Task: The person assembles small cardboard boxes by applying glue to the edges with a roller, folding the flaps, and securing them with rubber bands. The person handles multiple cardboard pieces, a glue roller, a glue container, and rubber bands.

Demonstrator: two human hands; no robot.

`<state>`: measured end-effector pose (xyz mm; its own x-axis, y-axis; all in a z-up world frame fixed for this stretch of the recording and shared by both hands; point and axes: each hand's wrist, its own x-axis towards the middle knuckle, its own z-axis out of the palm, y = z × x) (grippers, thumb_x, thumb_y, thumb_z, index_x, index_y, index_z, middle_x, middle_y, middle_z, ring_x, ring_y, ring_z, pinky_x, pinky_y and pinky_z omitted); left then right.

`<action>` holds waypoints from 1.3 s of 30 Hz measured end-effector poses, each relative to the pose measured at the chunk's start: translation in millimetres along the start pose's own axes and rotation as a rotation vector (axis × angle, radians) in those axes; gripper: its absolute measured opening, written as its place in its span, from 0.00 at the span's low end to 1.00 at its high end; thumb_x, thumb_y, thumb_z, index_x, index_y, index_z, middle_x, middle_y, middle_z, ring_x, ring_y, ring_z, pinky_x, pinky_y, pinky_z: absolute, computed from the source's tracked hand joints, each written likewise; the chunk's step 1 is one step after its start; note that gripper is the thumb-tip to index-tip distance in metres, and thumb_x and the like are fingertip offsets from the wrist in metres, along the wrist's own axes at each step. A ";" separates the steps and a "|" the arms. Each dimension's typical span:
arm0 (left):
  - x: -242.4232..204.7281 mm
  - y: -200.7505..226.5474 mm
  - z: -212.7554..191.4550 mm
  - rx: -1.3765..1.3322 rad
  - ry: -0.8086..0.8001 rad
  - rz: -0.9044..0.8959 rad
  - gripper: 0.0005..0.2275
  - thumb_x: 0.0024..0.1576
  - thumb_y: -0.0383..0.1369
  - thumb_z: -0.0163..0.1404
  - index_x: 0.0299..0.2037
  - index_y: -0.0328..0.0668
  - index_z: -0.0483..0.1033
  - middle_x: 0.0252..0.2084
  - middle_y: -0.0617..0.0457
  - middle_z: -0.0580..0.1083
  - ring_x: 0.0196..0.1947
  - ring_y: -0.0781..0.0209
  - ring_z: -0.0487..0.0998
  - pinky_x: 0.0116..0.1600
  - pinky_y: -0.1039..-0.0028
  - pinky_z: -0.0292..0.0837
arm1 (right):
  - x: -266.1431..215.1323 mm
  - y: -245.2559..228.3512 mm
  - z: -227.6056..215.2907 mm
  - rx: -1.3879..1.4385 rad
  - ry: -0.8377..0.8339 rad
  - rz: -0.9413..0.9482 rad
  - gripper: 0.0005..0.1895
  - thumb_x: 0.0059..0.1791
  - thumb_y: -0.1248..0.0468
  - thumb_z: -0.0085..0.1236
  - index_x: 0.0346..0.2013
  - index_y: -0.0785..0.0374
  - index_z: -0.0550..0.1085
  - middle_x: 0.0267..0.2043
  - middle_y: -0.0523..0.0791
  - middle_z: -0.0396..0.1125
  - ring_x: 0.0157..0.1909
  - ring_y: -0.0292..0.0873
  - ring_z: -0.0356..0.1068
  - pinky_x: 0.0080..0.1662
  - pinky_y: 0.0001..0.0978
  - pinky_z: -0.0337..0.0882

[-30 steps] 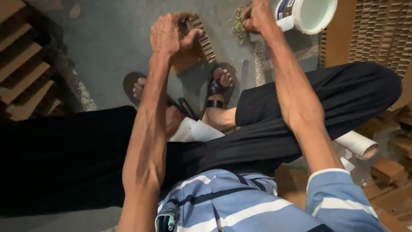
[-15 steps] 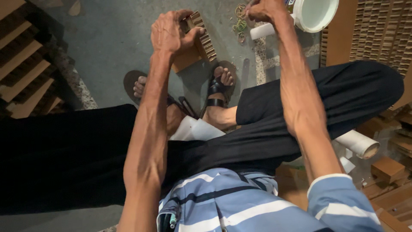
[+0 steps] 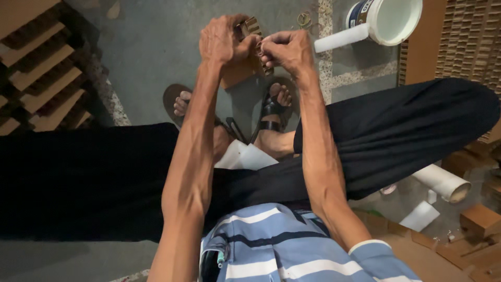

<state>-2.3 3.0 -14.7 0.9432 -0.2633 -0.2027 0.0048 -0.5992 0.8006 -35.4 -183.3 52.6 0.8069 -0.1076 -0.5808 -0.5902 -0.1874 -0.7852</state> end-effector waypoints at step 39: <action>-2.0 -5.3 3.8 0.017 -0.011 -0.051 0.29 0.53 0.63 0.56 0.53 0.49 0.82 0.41 0.46 0.81 0.39 0.49 0.84 0.46 0.61 0.80 | 2.6 16.8 11.6 -0.122 0.189 -0.078 0.07 0.44 0.67 0.66 0.34 0.68 0.84 0.26 0.46 0.78 0.25 0.34 0.78 0.28 0.24 0.80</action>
<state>-5.5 3.8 -20.7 0.9381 -0.2406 -0.2491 0.0466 -0.6251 0.7792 -43.5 -175.4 35.5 0.8470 -0.2666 -0.4599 -0.5278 -0.3181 -0.7876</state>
